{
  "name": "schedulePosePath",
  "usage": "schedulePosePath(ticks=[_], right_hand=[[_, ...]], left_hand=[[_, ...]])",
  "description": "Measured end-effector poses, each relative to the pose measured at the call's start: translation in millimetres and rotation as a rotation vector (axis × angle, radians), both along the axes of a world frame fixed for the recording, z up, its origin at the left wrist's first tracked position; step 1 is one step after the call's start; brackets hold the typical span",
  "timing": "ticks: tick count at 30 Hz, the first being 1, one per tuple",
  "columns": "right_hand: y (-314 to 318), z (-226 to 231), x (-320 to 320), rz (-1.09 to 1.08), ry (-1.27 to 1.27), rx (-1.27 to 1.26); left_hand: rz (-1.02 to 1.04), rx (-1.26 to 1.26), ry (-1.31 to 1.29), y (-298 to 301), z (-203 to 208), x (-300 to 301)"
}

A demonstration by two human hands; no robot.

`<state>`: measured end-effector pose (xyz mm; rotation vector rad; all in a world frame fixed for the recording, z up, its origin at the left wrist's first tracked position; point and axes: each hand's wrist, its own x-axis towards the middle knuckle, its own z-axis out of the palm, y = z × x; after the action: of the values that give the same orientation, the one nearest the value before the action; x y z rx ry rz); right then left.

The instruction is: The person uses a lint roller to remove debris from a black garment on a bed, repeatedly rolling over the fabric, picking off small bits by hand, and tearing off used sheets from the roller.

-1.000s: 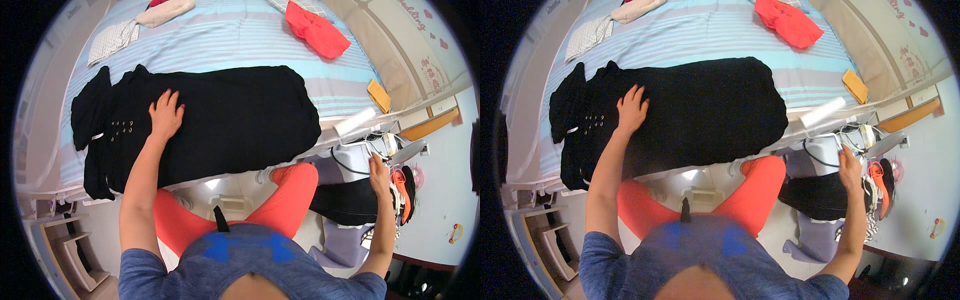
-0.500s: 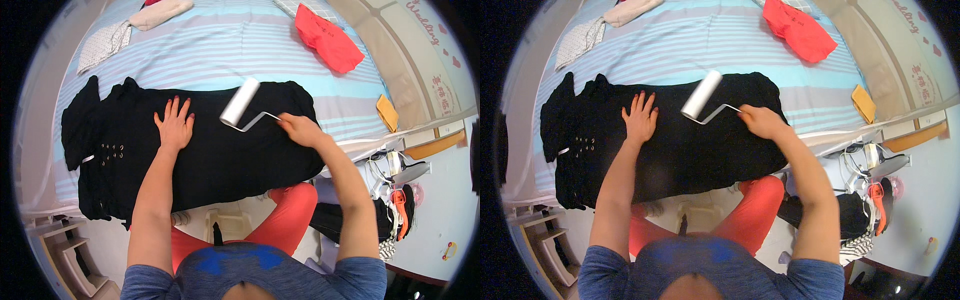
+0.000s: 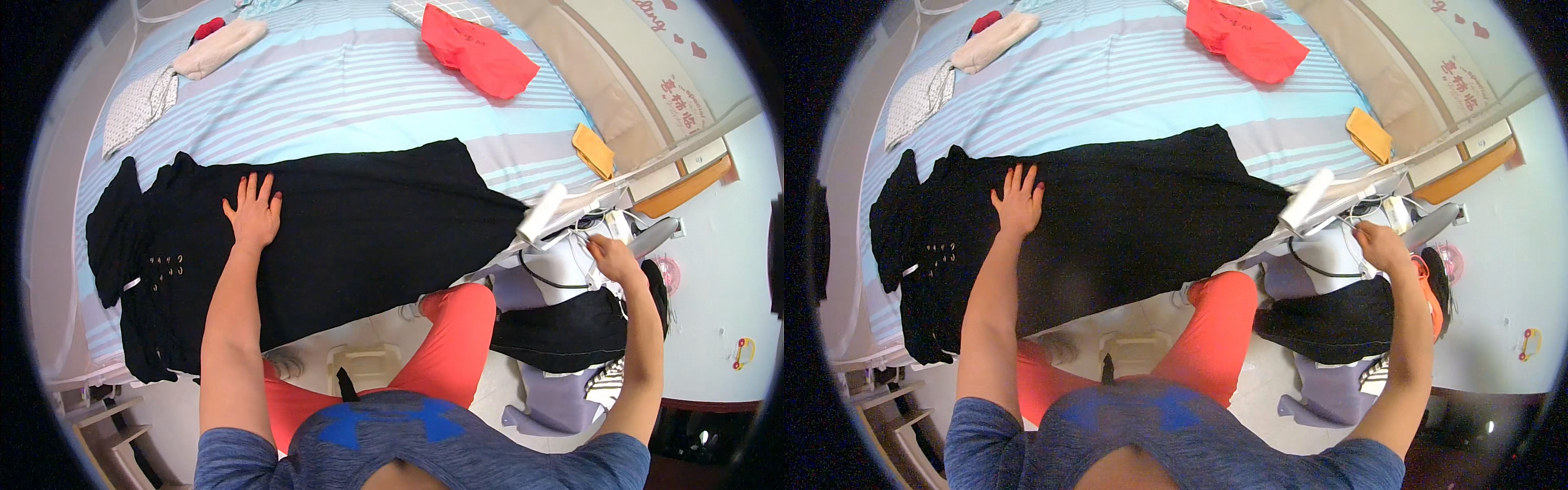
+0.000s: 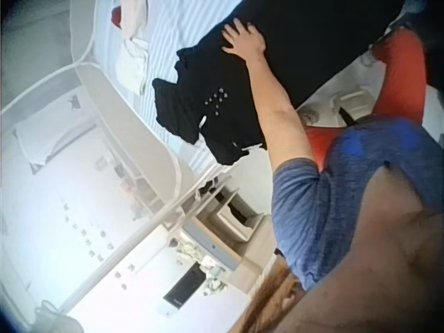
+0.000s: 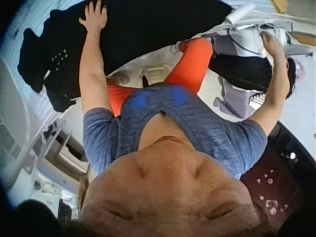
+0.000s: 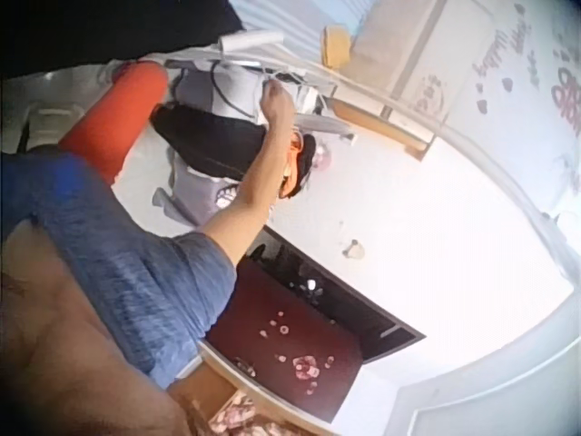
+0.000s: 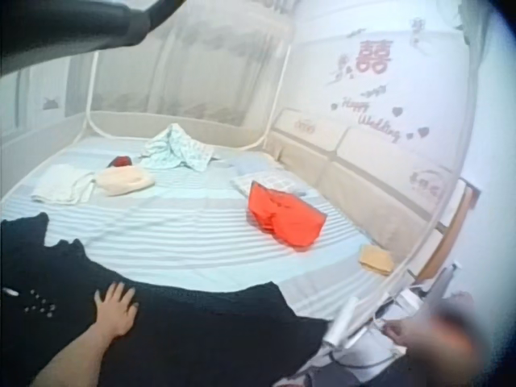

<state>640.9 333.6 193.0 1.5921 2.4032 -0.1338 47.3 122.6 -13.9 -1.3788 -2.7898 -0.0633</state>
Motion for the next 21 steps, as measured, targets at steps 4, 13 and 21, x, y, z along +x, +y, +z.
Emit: schedulePosePath(ticks=[4, 13, 21], right_hand=[[-15.7, 13.4, 17.9, -0.116, 0.143, 0.065], [-9.9, -63.0, -179.3, 0.227, 0.679, -0.179], [2.6, -108.1, -147.3, 0.286, 0.375, -0.244]], left_hand=[[-0.001, 0.007, 0.004, -2.7, 1.1, 3.3], [0.006, 0.042, 0.059, -13.0, -6.2, -1.9], [-0.019, 0.05, 0.056, -2.7, -7.1, 3.7]])
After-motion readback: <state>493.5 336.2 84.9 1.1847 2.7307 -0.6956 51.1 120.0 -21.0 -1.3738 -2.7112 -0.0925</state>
